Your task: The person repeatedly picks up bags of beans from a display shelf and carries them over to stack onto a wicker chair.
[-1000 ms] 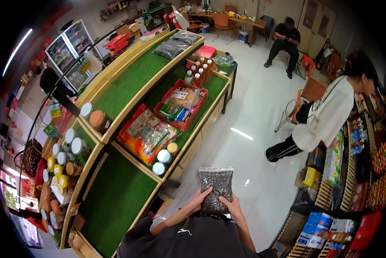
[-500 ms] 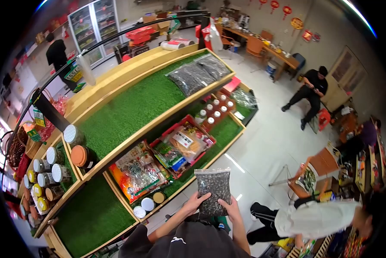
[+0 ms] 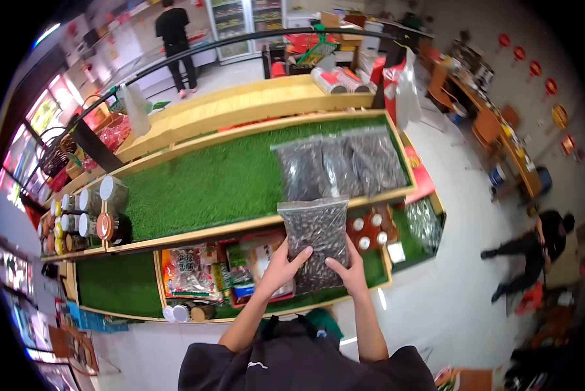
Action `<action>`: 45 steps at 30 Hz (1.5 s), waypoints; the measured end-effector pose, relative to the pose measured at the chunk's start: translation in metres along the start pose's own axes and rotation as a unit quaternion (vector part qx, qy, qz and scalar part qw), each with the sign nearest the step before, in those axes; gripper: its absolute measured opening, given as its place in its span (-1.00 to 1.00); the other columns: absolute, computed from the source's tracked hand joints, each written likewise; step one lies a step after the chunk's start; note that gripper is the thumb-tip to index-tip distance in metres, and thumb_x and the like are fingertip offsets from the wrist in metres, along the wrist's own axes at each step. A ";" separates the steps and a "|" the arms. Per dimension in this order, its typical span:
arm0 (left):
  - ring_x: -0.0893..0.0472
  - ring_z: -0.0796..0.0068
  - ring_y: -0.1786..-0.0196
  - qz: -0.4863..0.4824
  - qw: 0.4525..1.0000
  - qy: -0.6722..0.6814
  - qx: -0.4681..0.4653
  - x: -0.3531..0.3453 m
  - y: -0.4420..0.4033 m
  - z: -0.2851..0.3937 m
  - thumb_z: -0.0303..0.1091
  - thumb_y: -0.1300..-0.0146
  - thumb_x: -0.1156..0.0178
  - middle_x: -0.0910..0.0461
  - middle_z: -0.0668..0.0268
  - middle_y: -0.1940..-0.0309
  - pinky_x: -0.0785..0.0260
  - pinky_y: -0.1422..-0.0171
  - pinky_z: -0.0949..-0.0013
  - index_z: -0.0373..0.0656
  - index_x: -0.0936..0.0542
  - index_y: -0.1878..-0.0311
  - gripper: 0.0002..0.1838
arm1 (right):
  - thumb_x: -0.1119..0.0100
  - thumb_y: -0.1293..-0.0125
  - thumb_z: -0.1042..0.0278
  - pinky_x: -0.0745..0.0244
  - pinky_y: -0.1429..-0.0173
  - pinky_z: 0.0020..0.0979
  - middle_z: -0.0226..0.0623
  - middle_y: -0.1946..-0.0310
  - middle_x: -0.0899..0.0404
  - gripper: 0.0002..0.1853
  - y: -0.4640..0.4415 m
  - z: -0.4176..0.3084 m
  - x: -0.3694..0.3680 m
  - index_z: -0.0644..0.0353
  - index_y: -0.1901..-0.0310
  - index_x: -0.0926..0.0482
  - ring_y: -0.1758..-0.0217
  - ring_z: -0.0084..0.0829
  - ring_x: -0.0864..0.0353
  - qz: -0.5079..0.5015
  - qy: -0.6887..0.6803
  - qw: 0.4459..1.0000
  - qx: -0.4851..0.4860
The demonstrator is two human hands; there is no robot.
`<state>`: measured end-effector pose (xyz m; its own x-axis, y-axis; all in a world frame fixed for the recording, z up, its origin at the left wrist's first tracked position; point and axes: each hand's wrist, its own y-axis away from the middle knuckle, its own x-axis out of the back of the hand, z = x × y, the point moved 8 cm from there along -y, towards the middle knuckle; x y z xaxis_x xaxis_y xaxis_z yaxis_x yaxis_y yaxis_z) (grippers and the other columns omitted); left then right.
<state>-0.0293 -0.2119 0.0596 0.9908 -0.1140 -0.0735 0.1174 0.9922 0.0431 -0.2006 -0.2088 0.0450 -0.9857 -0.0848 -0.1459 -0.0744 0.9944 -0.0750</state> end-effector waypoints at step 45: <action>-0.57 0.38 0.17 0.657 0.726 0.086 0.186 0.203 0.526 -0.253 -0.20 -0.28 0.03 -0.60 0.21 0.13 -0.42 0.12 0.35 -0.12 -0.44 -0.18 -0.57 | -0.24 -0.10 0.41 -0.28 -0.22 -0.24 -0.08 0.04 -0.47 -0.60 0.218 -0.005 -0.457 0.29 0.00 -0.46 -0.10 -0.11 -0.42 -0.429 0.131 0.826 0.341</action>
<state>0.2166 0.3001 -0.1852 0.2454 0.9574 0.1524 -0.8790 0.1534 0.4514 0.2323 0.0469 0.1006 -0.6201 -0.6348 0.4610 -0.7479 0.3007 -0.5919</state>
